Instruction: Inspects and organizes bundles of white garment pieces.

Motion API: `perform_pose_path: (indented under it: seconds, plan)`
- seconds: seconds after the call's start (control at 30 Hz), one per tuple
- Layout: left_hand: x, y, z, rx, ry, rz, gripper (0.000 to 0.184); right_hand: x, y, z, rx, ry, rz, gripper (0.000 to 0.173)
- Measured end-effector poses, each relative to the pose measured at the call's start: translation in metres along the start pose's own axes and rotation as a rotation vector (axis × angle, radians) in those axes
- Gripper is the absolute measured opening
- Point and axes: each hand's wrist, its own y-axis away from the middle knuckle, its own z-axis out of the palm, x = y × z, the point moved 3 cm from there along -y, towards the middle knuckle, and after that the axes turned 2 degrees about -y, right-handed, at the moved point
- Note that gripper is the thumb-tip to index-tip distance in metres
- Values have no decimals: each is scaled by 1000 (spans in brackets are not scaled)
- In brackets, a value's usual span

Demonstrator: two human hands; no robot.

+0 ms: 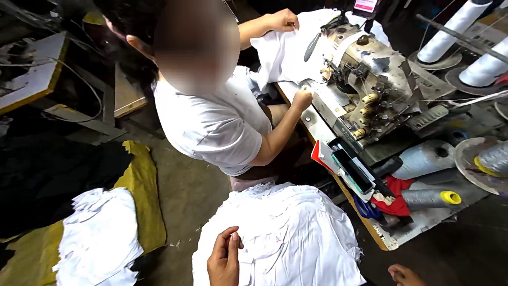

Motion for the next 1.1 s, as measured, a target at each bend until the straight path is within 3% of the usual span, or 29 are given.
perform_pose_path:
  seconds: [0.17,0.37,0.5,1.1]
  plan:
    - [-3,-1,-2,-10,47,-97,18,-9,6,1,6,-24,12,32]
    - [-11,-2,-6,-18,378,-484,23,3,-4,6,15,-33,-1,31]
    - [-27,-1,-6,-43,503,-632,31,-7,2,8,-2,-25,16,32]
    - [-22,6,13,-124,307,-505,31,3,-10,9,0,-20,-5,31]
